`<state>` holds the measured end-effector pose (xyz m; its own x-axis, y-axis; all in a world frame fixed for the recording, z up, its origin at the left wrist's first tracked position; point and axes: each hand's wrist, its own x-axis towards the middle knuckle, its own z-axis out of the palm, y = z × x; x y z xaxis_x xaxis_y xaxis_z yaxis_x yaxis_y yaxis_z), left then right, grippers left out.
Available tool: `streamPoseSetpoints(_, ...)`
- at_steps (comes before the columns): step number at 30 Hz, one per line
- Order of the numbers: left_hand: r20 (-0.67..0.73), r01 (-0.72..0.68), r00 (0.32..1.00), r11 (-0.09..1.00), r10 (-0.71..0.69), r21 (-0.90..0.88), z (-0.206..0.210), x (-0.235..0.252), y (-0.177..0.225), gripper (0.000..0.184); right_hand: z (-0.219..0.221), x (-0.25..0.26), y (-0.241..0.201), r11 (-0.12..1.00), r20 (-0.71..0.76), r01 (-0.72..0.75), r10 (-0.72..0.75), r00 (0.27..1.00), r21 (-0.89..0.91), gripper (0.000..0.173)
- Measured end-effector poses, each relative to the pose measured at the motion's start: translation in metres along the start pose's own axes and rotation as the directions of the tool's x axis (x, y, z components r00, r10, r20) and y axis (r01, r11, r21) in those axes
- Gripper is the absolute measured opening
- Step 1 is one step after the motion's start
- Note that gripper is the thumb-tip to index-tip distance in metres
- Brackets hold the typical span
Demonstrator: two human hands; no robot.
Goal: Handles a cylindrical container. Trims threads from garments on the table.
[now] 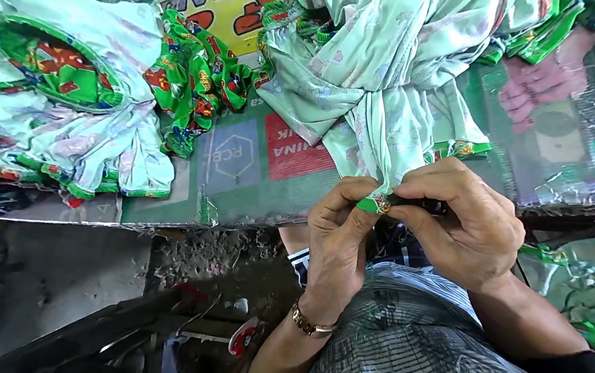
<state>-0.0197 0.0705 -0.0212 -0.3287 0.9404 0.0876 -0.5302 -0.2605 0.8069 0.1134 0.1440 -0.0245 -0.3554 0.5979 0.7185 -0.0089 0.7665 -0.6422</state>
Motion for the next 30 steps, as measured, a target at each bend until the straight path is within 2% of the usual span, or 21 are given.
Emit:
streamPoseSetpoints(4,-0.018,0.070,0.997,0.988,-0.073,-0.141,0.0008,-0.0018,-0.0022,0.011,0.0005,-0.0013,0.0013,0.998,-0.022,-0.021,0.023,0.999,0.054,0.011)
streamPoseSetpoints(8,-0.005,0.075,0.997,0.977,-0.078,-0.199,-0.0007,-0.0016,-0.0032,0.013,-0.0018,-0.0040,-0.0001,0.995,-0.007,-0.052,0.053,0.999,0.082,0.027)
streamPoseSetpoints(13,-0.011,0.041,0.999,0.982,-0.044,-0.183,0.0025,-0.0023,-0.0042,0.013,-0.0017,-0.0039,-0.0047,0.995,-0.031,0.019,-0.022,0.999,-0.095,0.021)
streamPoseSetpoints(17,-0.012,0.046,0.999,0.977,-0.050,-0.210,0.0061,-0.0043,-0.0052,0.014,-0.0021,-0.0063,-0.0068,0.986,-0.063,0.033,-0.044,0.997,-0.161,0.018)
streamPoseSetpoints(24,0.023,0.087,0.996,0.957,-0.084,-0.278,0.0056,-0.0031,-0.0084,0.016,-0.0003,-0.0054,-0.0048,0.990,-0.071,0.028,-0.038,0.997,-0.137,0.012)
streamPoseSetpoints(30,0.031,0.067,0.998,0.969,-0.061,-0.237,0.0050,-0.0031,-0.0102,0.014,-0.0016,-0.0061,-0.0029,0.999,-0.060,0.010,-0.013,0.998,-0.043,0.016)
